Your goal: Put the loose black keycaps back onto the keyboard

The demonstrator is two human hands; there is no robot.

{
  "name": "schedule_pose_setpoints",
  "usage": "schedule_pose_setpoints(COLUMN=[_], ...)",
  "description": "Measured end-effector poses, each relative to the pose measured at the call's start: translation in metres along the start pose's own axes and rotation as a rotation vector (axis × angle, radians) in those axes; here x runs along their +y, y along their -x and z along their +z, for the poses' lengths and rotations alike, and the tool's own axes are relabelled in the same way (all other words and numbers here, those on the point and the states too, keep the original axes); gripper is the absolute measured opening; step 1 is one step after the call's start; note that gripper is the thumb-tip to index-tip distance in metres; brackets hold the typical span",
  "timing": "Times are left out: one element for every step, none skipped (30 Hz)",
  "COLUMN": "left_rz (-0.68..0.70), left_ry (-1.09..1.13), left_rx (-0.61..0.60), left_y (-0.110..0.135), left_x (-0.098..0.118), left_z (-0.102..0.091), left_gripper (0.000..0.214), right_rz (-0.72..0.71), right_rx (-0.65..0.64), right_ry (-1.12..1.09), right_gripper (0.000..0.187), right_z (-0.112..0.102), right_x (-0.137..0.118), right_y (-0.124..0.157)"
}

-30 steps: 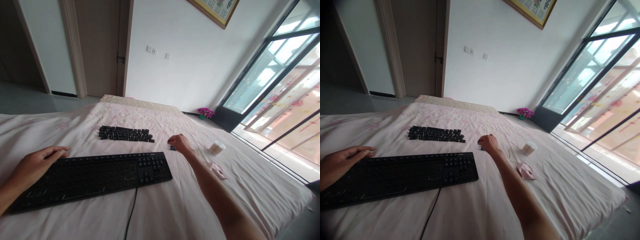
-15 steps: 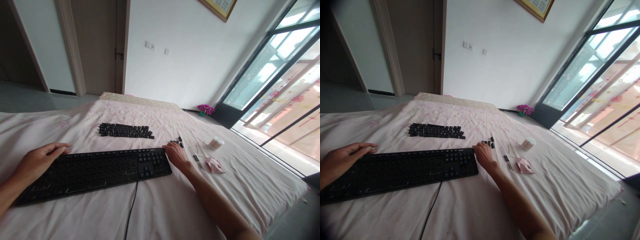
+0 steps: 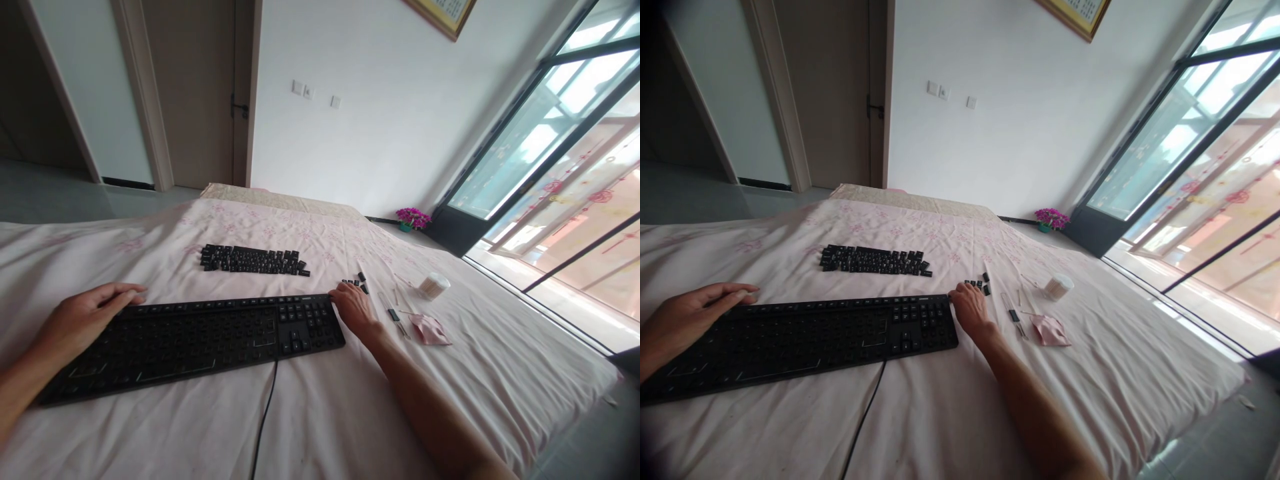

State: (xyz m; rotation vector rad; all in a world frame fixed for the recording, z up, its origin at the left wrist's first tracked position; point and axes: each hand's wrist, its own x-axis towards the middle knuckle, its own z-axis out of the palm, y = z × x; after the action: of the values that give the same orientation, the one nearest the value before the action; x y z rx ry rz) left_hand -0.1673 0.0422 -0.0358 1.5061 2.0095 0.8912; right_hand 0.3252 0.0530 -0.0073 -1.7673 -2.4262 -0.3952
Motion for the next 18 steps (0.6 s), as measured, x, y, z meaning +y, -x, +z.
schedule_pose_setpoints(left_rz=[0.002,0.001,-0.001,-0.003,-0.004,-0.005,-0.006,-0.005,-0.004,-0.003,-0.001,0.000,0.001,0.001,-0.001,-0.003,-0.007,-0.011], left_ry=[-0.002,-0.007,-0.013,-0.016,-0.017,-0.018,-0.020,-0.023,-0.025,-0.028,-0.030,-0.031,-0.032,-0.032,-0.031,-0.029,-0.027,-0.027], left_rx=[0.004,0.009,0.011,0.011,0.012,0.014,0.016,0.015,0.016,0.016,0.015,0.015,0.014,0.014,0.012,0.009,0.005,0.000], left_y=[-0.001,-0.001,-0.002,-0.002,-0.002,-0.001,-0.001,0.000,0.001,0.003,0.004,0.004,0.005,0.005,0.004,0.003,0.002,0.000], left_x=[-0.001,-0.001,-0.002,-0.002,-0.001,-0.001,0.000,0.002,0.003,0.005,0.006,0.007,0.007,0.007,0.006,0.005,0.003,0.001], left_z=[0.000,0.000,0.000,0.000,0.000,0.000,0.000,0.000,0.000,0.000,-0.001,-0.001,-0.001,-0.001,-0.001,-0.001,0.000,0.000], left_gripper=[0.044,0.043,0.042,0.042,0.042,0.042,0.042,0.043,0.043,0.043,0.043,0.043,0.043,0.043,0.043,0.043,0.042,0.042], right_rz=[0.020,0.047,0.080,0.111,0.134,0.138,0.126,0.101,0.072,0.045,0.023,0.006,-0.006,-0.017,-0.025,-0.032,-0.037,-0.043], right_rx=[0.005,0.014,0.032,0.059,0.096,0.135,0.171,0.199,0.216,0.226,0.230,0.229,0.227,0.222,0.217,0.212,0.207,0.203], right_ry=[-0.020,-0.051,-0.096,-0.154,-0.222,-0.295,-0.364,-0.423,-0.467,-0.494,-0.504,-0.502,-0.492,-0.480,-0.469,-0.461,-0.454,-0.446], right_gripper=[0.024,0.024,0.024,0.023,0.022,0.022,0.021,0.021,0.021,0.021,0.021,0.020,0.020,0.020,0.020,0.020,0.021,0.021], right_z=[0.000,0.001,0.000,0.000,-0.001,-0.002,-0.003,-0.004,-0.005,-0.005,-0.006,-0.006,-0.006,-0.006,-0.006,-0.006,-0.006,-0.006], right_x=[0.002,0.003,0.005,0.007,0.008,0.009,0.008,0.006,0.004,0.000,-0.003,-0.007,-0.010,-0.014,-0.016,-0.018,-0.019,-0.020], right_y=[0.001,0.002,0.004,0.007,0.010,0.014,0.019,0.024,0.029,0.034,0.038,0.041,0.044,0.047,0.048,0.049,0.050,0.050])
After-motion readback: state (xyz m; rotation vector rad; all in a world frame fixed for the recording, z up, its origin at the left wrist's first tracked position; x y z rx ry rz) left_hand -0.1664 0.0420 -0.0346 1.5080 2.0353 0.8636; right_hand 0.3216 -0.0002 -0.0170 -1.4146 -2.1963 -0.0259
